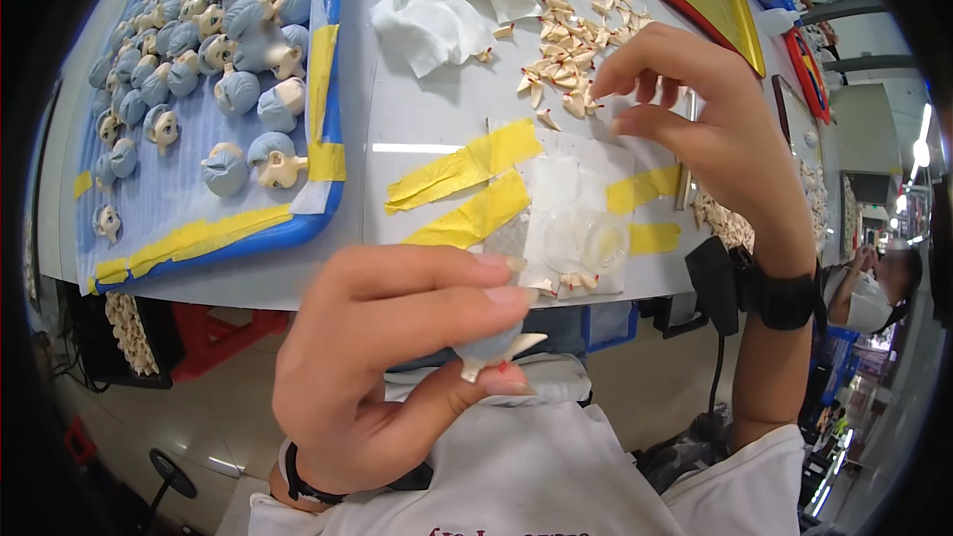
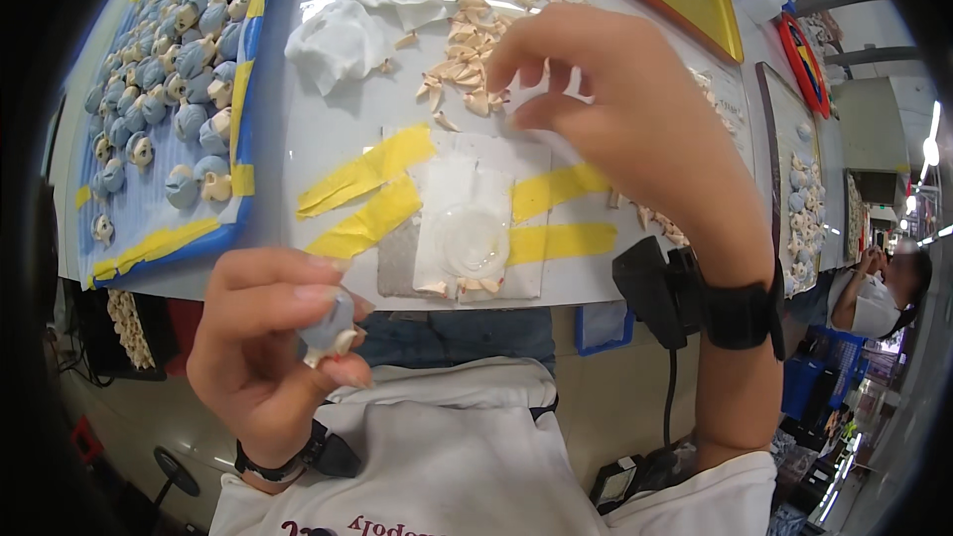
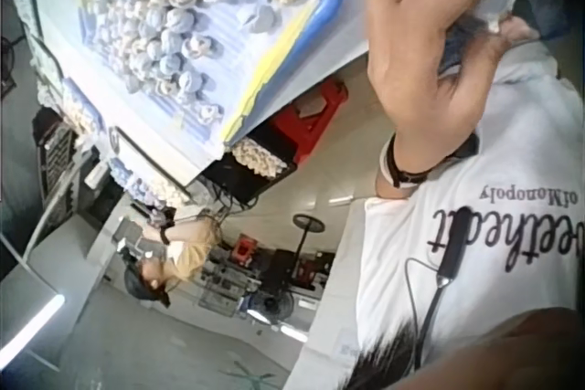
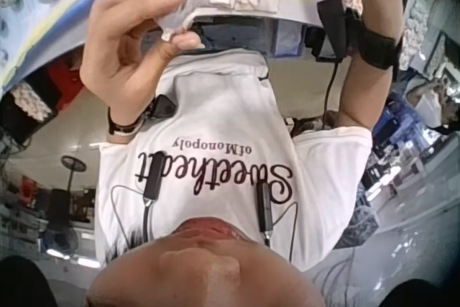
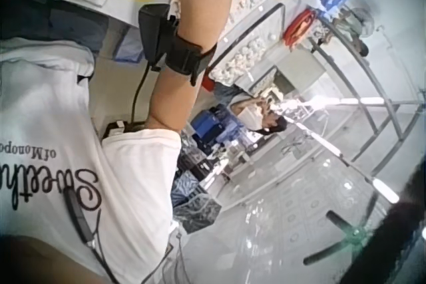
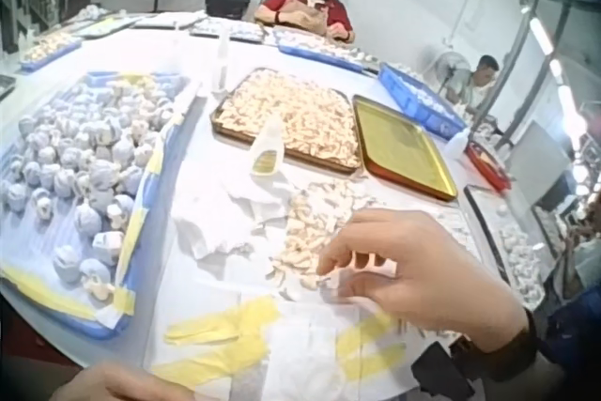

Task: The person assembles small doll heads by attaching tiny, pointed, cream-colored pieces to the sides of the heads. They pick up the doll heads from a blue tray, select the small parts from a pile on the table, and press them into place on the head. The person repeats this process for multiple doll heads throughout the video.

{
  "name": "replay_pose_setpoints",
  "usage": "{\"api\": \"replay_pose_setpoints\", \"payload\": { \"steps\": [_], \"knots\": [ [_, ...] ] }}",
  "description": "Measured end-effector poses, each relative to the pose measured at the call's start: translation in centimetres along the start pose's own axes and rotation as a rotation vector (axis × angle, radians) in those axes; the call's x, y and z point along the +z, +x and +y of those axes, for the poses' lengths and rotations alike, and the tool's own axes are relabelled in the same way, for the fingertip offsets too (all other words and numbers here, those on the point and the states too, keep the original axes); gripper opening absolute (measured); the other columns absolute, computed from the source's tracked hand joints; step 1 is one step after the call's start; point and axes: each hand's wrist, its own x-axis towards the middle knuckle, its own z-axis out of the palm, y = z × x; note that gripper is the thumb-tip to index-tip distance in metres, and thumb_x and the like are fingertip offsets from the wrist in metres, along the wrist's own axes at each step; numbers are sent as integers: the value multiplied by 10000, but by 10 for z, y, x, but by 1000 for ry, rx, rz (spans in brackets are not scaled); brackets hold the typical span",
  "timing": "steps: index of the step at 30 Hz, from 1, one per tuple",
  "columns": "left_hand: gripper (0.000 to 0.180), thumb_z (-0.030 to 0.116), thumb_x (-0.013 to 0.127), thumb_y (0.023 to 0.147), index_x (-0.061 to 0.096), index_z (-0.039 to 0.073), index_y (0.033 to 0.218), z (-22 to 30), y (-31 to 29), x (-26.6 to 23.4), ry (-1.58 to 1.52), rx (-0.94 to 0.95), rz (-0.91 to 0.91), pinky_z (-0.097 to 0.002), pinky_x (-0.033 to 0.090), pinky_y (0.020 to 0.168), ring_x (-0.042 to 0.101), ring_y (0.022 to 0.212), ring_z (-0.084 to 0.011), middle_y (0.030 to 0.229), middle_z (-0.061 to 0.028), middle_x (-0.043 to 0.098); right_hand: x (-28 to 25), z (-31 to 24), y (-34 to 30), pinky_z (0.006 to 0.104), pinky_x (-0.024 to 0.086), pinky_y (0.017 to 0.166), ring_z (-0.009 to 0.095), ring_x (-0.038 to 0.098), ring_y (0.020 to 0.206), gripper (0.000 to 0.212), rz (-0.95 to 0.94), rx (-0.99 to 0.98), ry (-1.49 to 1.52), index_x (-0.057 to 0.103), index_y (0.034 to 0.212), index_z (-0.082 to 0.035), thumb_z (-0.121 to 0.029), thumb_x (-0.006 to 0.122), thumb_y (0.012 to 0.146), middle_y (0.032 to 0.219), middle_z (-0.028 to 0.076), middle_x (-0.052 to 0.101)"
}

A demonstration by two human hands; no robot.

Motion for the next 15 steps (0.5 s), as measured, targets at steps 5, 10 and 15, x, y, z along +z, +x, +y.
{"api": "replay_pose_setpoints", "payload": {
  "steps": [5, 10, 15],
  "knots": [
    [413, 23, 739, 661, 520, -20, 1008, 0, 1, -2, 0, 5, -4, -290, 527, 670, 575, 807, -226, 1031, -185, 475, 1, 5, 10, 252, 385, 604, 123, 507, 682, 142, -53, -75, -177, 571, 786, -19, 40, 611, 663, 775, 21, 568],
    [417, 30, 740, 659, 517, -19, 1008, -3, 2, -6, -32, -10, -2, -275, 531, 637, 582, 793, -227, 1027, -186, 475, -9, 10, -3, 225, 409, 630, 105, 531, 719, 104, 146, -35, -52, 564, 805, 3, 70, 573, 726, 806, 42, 582],
    [415, 40, 739, 662, 514, -16, 1007, -4, 2, -2, -93, -17, 30, -248, 528, 588, 595, 770, -220, 1025, -186, 478, -10, 3, -20, 217, 454, 764, 104, 561, 809, 65, 211, 178, 50, 568, 849, 38, 62, 539, 797, 853, 48, 596]
  ]
}}
